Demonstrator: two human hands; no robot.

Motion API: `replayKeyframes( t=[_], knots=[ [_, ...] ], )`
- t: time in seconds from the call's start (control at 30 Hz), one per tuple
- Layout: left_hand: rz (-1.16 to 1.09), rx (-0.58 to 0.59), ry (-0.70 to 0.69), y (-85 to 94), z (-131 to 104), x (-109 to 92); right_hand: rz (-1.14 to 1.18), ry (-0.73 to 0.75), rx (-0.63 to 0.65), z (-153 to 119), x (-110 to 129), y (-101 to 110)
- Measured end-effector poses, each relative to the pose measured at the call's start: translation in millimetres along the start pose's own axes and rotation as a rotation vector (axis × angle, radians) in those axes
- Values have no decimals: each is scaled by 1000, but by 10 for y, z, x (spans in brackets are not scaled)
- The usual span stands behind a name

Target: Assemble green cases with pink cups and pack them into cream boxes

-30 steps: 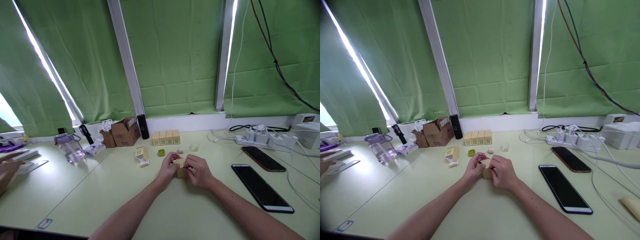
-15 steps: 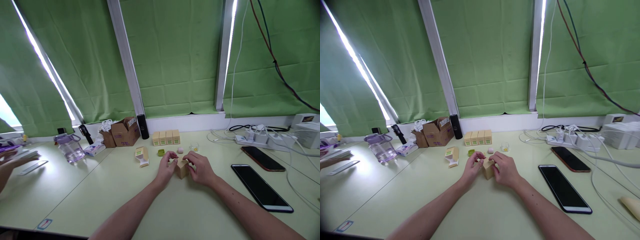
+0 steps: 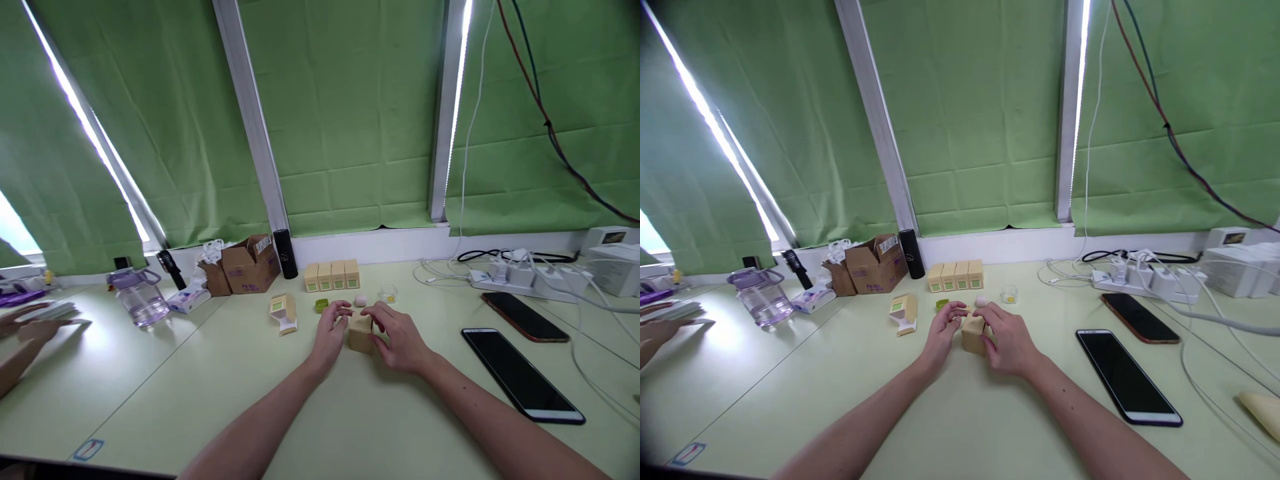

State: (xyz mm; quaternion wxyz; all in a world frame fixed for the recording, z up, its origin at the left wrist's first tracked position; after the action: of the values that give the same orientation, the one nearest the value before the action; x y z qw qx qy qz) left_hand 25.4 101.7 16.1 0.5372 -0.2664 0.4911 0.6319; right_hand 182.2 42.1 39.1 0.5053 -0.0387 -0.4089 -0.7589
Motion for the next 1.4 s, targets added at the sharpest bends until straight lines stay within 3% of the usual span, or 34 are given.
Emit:
replayKeyframes(
  t=[0.17,0.73,0.87,0.93,1.1,1.27,1.4],
  knots=[
    [89,-75,-1,76,4,7,52,-102,-90,4,-182,39],
    [205,-104,14,111,-46,-107,414,-306,-256,-4,-478,-21],
    [212,-139,9,144,-55,-142,350,-346,-274,-24,-581,-5],
    [234,-169,21,173,-47,-123,229,-397,-255,-44,-664,4],
    [369,-143,103,164,-11,19,-48,-601,-40,-135,-869,-106],
    [529,6,131,46,2,131,-35,-559,-10,-141,-836,-162],
    [562,41,107,11,7,154,-26,-537,-7,-132,-823,-165]
  ],
)
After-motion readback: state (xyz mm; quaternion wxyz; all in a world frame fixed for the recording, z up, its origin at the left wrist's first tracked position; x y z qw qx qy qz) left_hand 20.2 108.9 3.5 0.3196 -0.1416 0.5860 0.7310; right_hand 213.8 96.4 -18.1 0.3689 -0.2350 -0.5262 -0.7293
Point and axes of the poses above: each hand's wrist, its own z-axis towards the middle knuckle, its own y-axis out of the back of the hand, x = y × z, the point moved 8 cm from there along z, towards the middle knuckle, and after that the axes turned 14 degrees about z, right-handed, at the moved point
